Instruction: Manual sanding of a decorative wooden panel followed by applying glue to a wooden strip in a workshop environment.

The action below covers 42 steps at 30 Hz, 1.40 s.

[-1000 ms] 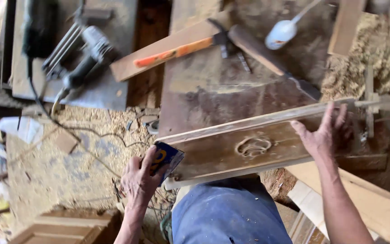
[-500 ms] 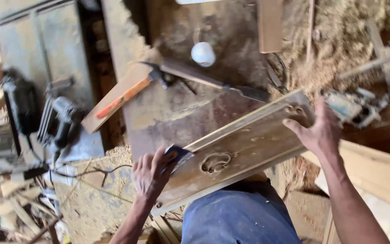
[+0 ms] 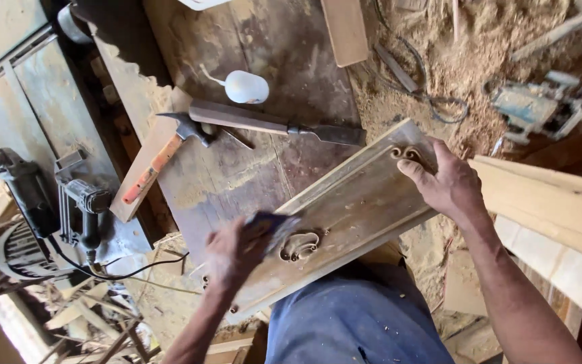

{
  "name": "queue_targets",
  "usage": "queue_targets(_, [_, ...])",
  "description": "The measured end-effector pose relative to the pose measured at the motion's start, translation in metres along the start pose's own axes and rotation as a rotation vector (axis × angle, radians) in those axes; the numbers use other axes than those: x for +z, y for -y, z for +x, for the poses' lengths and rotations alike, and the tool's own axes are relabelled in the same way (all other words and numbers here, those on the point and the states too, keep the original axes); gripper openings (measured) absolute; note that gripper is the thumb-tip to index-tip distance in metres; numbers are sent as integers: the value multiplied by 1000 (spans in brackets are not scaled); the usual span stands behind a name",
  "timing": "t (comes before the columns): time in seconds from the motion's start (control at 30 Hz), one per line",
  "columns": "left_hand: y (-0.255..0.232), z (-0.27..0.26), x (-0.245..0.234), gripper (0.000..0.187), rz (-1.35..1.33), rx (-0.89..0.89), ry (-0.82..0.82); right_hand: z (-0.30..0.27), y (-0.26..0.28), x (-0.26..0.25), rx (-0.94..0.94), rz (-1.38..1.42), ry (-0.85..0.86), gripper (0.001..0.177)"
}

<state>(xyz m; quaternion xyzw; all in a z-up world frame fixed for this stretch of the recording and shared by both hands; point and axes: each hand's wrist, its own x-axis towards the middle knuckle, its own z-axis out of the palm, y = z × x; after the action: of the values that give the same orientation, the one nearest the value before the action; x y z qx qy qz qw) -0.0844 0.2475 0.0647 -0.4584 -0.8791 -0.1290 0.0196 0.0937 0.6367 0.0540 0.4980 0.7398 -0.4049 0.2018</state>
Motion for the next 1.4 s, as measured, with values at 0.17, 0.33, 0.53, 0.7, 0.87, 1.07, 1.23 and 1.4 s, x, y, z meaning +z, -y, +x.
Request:
queue_targets(0.17, [-34, 52, -8, 39, -124, -243, 217, -21, 20, -6, -55, 94, 63, 67])
queue_targets(0.33, [-83, 155, 12, 62, -177, 269, 269, -19, 13, -4, -93, 29, 109, 71])
queue_targets(0.53, [46, 18, -11, 69, -53, 39, 270, -3, -2, 11, -126, -7, -42, 88])
queue_targets(0.7, [-54, 90, -2, 41, 84, 29, 114, -5, 5, 17, -88, -87, 22, 84])
queue_targets(0.87, [-20, 25, -46, 37, 67, 150, 77, -7, 10, 12, 0, -79, 12, 99])
queue_targets(1.07, [-41, 28, -29, 34, 134, -170, 956, -4, -1, 19, -126, -88, -27, 88])
queue_targets(1.23, [-41, 55, -23, 31, 43, -66, 589, -13, 11, 12, -104, -6, -24, 78])
queue_targets(1.4, [-37, 52, -22, 19, -109, 31, 359, -4, -7, 20, -133, -71, -57, 86])
